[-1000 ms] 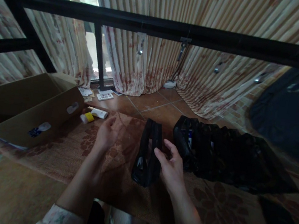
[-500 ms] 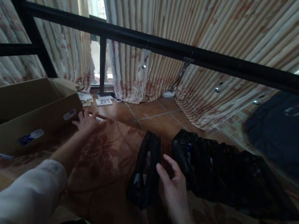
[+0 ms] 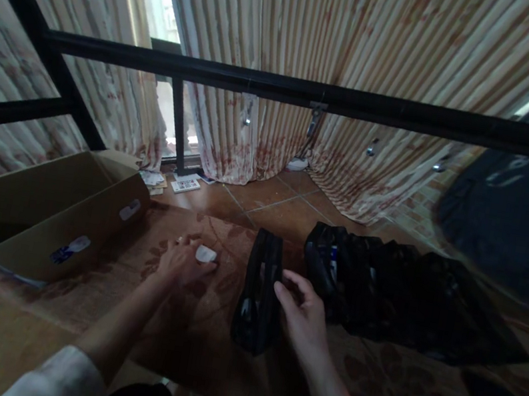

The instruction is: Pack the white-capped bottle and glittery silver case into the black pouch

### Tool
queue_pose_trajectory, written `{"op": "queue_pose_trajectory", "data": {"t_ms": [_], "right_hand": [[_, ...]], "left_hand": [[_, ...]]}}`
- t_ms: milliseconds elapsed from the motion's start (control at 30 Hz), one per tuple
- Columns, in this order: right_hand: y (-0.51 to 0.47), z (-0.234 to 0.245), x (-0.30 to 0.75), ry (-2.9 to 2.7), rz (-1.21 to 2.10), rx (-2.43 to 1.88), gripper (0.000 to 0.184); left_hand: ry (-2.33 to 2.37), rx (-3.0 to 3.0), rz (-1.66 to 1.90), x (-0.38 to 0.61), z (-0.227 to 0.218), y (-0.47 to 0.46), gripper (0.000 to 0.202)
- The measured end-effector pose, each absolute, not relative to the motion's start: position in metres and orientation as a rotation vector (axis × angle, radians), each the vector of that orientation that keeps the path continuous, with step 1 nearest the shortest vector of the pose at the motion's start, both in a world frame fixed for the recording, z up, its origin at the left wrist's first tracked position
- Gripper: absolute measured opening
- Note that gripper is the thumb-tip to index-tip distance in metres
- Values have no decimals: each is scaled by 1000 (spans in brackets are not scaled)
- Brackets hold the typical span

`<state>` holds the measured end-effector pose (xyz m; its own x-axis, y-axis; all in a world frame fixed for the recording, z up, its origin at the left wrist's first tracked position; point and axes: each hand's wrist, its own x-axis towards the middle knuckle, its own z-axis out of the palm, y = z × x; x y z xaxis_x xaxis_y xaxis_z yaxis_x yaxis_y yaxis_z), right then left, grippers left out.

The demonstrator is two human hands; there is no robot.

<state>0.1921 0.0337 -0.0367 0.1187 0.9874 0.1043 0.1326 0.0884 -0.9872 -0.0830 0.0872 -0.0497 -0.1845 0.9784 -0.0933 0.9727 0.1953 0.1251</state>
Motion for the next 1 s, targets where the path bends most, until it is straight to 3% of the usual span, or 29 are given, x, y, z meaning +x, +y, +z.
{"op": "queue_pose_trajectory", "data": {"t_ms": [233, 600, 1000], "right_hand": [[37, -39, 195, -1280, 947, -1253, 37], [38, -33, 199, -1353, 901, -1300, 31], [25, -26, 207, -1357, 859, -1308, 28]], "left_hand": [[2096, 2021, 85, -15, -43, 32, 68], [1937, 2109, -41, -19, -45, 42, 78], [1928, 2117, -206, -20, -40, 57, 70]]}}
